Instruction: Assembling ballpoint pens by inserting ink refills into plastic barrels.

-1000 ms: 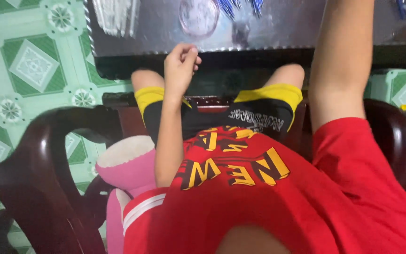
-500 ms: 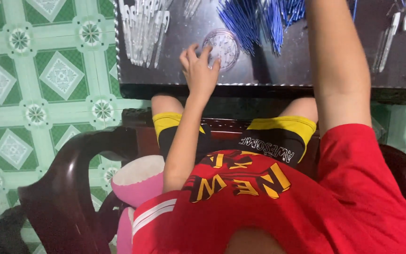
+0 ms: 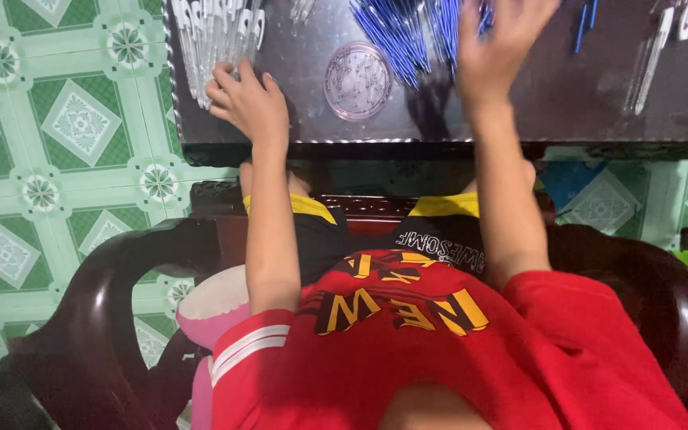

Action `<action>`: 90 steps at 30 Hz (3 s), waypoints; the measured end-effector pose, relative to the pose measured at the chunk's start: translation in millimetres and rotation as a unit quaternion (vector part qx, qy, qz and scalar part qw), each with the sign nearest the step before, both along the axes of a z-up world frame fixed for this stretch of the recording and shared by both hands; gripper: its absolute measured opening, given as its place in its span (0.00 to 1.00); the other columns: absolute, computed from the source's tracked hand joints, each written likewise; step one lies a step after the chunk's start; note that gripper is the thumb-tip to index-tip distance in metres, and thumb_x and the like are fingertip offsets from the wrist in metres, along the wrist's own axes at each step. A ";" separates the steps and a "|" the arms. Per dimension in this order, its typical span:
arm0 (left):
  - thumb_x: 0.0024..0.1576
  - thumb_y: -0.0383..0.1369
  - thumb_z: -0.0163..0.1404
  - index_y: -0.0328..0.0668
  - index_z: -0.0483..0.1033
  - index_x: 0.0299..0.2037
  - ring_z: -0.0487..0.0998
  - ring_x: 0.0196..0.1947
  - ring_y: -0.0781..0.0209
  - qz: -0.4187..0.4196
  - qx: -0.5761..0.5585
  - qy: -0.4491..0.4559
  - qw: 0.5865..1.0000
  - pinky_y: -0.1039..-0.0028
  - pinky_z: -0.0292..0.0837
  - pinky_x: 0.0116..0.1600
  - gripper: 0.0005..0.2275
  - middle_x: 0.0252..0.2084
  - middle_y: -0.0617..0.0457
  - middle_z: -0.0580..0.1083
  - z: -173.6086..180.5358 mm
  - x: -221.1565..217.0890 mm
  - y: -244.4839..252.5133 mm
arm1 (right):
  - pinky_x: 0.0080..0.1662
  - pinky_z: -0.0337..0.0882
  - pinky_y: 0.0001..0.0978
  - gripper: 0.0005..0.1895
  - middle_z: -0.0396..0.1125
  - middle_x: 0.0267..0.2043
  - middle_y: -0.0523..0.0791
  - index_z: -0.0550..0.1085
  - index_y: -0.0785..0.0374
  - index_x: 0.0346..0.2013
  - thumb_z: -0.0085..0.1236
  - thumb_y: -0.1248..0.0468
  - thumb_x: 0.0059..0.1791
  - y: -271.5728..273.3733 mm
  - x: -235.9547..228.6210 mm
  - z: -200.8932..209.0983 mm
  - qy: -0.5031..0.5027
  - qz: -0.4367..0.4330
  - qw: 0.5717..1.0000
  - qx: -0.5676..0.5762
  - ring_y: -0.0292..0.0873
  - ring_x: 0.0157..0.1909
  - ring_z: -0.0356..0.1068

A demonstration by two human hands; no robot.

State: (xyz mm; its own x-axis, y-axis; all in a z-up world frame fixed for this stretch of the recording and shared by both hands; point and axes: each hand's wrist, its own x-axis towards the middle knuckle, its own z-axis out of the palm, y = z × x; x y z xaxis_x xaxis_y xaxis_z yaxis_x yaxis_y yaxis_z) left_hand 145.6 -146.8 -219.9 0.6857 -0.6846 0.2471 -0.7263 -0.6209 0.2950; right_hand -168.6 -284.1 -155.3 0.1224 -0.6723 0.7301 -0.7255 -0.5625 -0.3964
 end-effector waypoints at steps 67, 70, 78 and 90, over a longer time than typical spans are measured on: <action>0.65 0.37 0.44 0.40 0.76 0.54 0.65 0.22 0.71 -0.153 -0.162 0.613 0.758 0.79 0.66 0.34 0.14 0.31 0.58 0.77 3.6 -97.8 48.4 | 0.39 0.68 0.27 0.07 0.71 0.35 0.38 0.77 0.57 0.37 0.61 0.71 0.47 55.7 77.7 -12.4 -0.108 0.263 0.843 0.458 0.33 0.36 0.66; 0.64 0.40 0.46 0.39 0.75 0.58 0.67 0.24 0.71 -0.154 -0.161 0.616 0.756 0.79 0.68 0.34 0.17 0.33 0.57 0.77 1.7 -96.0 48.7 | 0.40 0.69 0.26 0.07 0.73 0.37 0.40 0.79 0.61 0.39 0.58 0.72 0.47 61.3 74.6 -0.7 -0.107 0.305 0.821 0.471 0.34 0.37 0.68; 0.65 0.39 0.47 0.42 0.76 0.57 0.78 0.38 0.68 -0.216 -0.184 0.596 0.751 0.79 0.75 0.36 0.16 0.37 0.53 0.80 25.2 -94.5 49.5 | 0.38 0.70 0.26 0.06 0.72 0.36 0.43 0.79 0.65 0.39 0.58 0.75 0.50 61.6 70.4 9.1 -0.062 0.372 0.814 0.442 0.34 0.36 0.69; 0.67 0.35 0.44 0.46 0.67 0.64 0.72 0.32 0.67 -0.322 -0.126 0.560 0.753 0.75 0.78 0.32 0.16 0.52 0.50 0.73 82.1 -86.1 56.5 | 0.40 0.65 0.34 0.07 0.71 0.34 0.44 0.77 0.64 0.41 0.56 0.73 0.50 45.2 67.7 48.2 0.134 0.438 0.791 0.406 0.40 0.36 0.68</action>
State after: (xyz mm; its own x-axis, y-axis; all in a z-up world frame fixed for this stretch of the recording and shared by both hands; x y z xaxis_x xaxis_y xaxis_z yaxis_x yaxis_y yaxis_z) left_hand 59.6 -90.3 -137.8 0.1066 -0.9924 -0.0609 -0.0604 -0.0676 0.9959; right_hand -100.9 -238.9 -107.1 0.8785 -0.4769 -0.0299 -0.3169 -0.5347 -0.7834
